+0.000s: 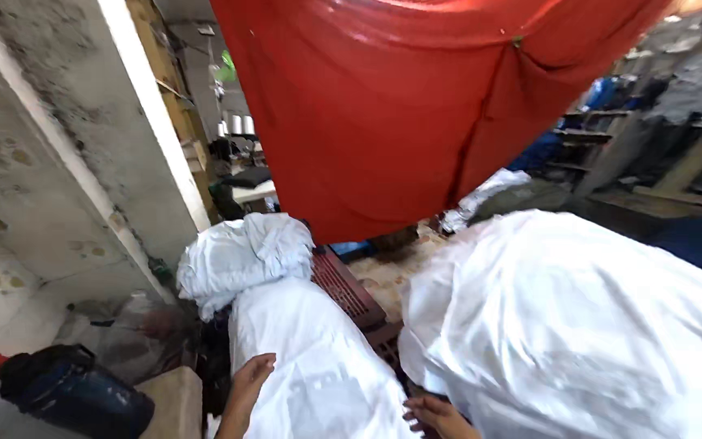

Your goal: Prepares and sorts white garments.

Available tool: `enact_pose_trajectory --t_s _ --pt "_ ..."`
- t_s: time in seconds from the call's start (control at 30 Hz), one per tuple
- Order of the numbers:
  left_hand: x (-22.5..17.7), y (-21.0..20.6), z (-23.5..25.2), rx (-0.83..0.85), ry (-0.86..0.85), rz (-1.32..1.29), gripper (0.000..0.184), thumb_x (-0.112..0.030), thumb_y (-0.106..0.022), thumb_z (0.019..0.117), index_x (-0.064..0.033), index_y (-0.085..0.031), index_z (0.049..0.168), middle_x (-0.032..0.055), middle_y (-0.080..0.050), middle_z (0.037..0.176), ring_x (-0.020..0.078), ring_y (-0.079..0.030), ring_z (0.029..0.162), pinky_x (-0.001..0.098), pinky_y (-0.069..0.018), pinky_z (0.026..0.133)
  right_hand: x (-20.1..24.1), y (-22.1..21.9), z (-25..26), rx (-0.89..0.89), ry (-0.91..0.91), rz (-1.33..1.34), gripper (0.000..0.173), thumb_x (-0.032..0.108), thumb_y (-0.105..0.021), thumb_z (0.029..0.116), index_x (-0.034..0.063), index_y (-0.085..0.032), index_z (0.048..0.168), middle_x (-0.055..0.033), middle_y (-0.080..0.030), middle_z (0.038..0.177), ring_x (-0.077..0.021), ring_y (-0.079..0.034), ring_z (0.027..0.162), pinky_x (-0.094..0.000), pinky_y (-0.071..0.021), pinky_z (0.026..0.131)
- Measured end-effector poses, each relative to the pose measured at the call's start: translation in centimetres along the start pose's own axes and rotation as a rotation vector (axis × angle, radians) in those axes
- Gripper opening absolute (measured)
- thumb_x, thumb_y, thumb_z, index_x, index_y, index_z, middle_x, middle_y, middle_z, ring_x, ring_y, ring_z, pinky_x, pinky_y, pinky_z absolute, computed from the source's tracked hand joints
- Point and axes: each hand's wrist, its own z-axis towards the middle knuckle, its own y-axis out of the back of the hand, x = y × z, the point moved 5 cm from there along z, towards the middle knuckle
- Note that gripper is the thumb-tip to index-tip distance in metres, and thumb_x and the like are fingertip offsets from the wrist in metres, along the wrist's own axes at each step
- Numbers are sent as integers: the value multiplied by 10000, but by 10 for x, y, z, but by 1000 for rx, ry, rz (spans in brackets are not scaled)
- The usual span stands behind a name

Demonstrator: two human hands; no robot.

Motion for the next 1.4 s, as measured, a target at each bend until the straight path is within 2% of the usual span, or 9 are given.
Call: enact_pose_trajectory --t_s 0.2,0.4,0.6,0.77,0.87,1.0,1.13,1.3,1.4 --pt "-4 -67 -62 341 -72 475 235 -205 -679 985 -1 -757 1071 135 -749 1046 219 -723 974 408 -575 935 -47 40 -38 -138 -44 -30 213 61 -502 1054 -16 -633 1204 -103 -721 934 -143 -642 661 -316 -545 614" --pt "19 -177 -132 703 -203 664 264 -233 -641 1000 -23 -776 1086 181 -744 1113 335 -691 1115 528 -513 1018 -65 59 -63 -170 5 -124 196 40 -536 1035 -25 -651 1180 -81 -729 881 -112 -642 632 -279 -535 591" --pt "44 -245 -161 778 -242 888 287 -262 -624 993 -44 -763 1117 197 -722 1152 386 -648 1164 563 -480 1014 -81 53 -80 -153 -28 -168 191 62 -547 1041 -10 -660 1178 -77 -741 916 -119 -654 652 -291 -540 606" --pt "37 -230 -113 673 -42 610 322 -282 -610 1018 2 -736 1103 185 -737 1024 321 -706 995 533 -533 949 -85 43 -81 -126 68 -214 193 98 -596 1014 4 -684 1158 -78 -750 916 -136 -681 696 -318 -566 656" --pt "11 -203 -61 478 -59 464 312 -258 -634 1009 33 -724 1075 166 -724 963 254 -691 920 452 -542 913 -55 15 -81 -35 225 -293 227 120 -620 998 -21 -684 1163 -119 -748 943 -183 -725 824 -380 -596 822" --pt "-22 -163 -5 187 -83 288 286 -180 -668 988 61 -693 1141 186 -728 1025 254 -700 962 448 -552 927 -23 -41 -83 165 535 -529 202 96 -648 974 -34 -737 1101 -178 -750 1035 -330 -690 1013 -491 -515 977" --pt "-47 -126 10 13 -117 168 342 -78 -686 969 28 -559 1269 147 -716 942 208 -687 814 410 -566 790 -32 -75 -78 401 394 -1027 329 175 -677 966 54 -692 1271 -224 -708 1183 -464 -598 1191 -631 -428 1023" --pt "-31 -106 -13 111 -249 312 217 -72 -575 995 -16 -716 1150 97 -723 997 145 -639 799 333 -535 770 -39 -63 -60 480 145 -1287 277 168 -612 1018 35 -691 1247 -245 -673 1255 -469 -540 1292 -644 -382 1081" --pt "-17 -123 -51 328 -239 391 274 -195 -639 978 -35 -729 1181 129 -714 1203 207 -676 1091 387 -532 990 6 -59 -51 411 308 -1182 237 141 -628 1001 -1 -717 1167 -264 -684 1201 -488 -562 1245 -667 -397 1060"
